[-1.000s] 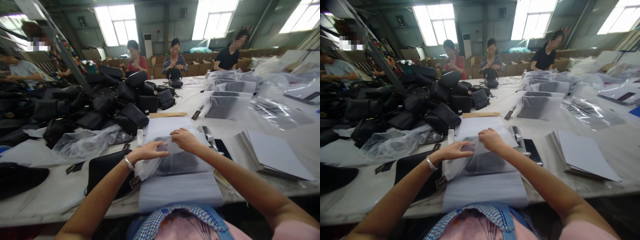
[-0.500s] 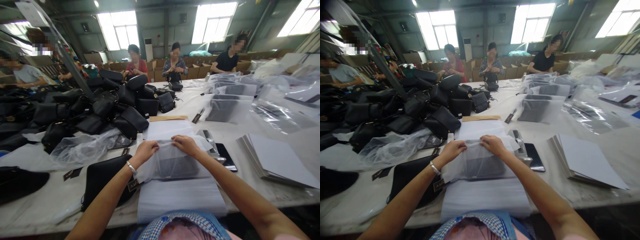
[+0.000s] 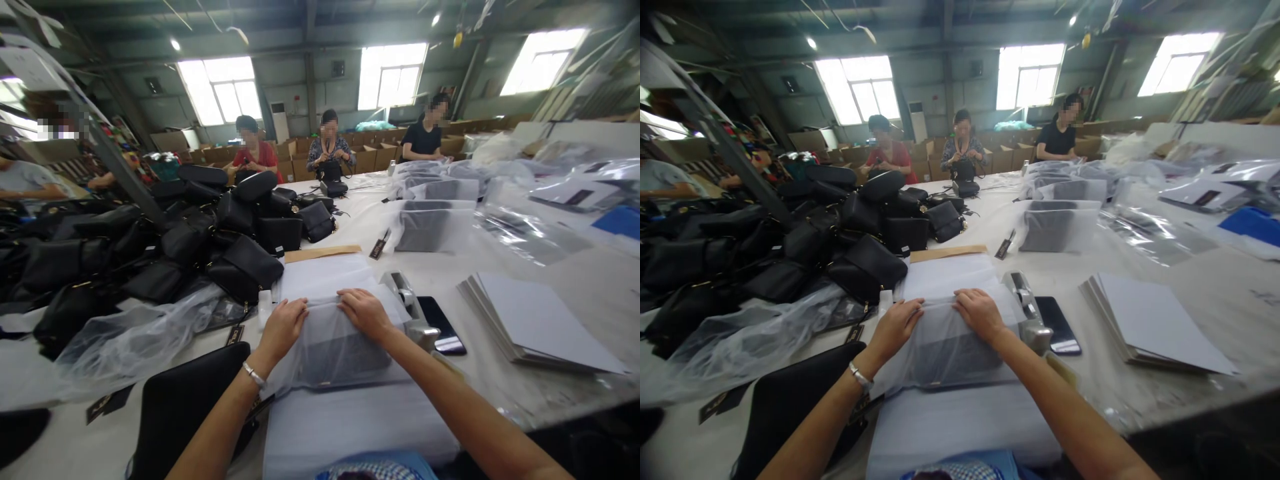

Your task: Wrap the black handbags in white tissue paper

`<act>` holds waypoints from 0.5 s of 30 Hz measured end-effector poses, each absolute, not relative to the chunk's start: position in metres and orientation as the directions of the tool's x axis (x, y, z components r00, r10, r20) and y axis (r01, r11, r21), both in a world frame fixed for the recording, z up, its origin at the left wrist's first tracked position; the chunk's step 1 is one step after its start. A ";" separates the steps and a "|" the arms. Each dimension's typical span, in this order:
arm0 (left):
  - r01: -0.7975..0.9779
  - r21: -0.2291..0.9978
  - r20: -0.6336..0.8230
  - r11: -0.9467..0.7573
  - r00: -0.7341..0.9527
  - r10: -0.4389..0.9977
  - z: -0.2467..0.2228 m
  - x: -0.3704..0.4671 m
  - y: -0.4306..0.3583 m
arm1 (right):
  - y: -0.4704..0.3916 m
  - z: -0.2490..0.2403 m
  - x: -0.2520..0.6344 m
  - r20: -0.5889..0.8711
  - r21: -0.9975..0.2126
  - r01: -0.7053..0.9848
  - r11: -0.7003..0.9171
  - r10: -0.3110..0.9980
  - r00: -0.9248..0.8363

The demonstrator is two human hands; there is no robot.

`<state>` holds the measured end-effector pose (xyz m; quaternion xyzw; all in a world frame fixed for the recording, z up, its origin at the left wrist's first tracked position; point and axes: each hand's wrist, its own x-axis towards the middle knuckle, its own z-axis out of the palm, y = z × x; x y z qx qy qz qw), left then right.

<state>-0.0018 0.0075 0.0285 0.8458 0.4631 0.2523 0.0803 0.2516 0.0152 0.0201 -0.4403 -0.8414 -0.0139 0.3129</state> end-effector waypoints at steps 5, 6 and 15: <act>0.744 0.384 0.346 -0.546 0.433 0.833 0.028 -0.002 0.010 | 0.017 0.014 0.254 0.533 -0.266 0.785 0.559 0.764 -0.363; 0.746 0.392 0.340 -0.538 0.426 0.839 0.029 -0.002 0.010 | 0.018 0.013 0.254 0.531 -0.272 0.785 0.556 0.767 -0.359; 0.805 0.520 0.242 -0.287 0.183 0.953 0.033 -0.037 -0.022 | 0.023 -0.003 0.260 0.554 -0.321 0.773 0.546 0.771 -0.314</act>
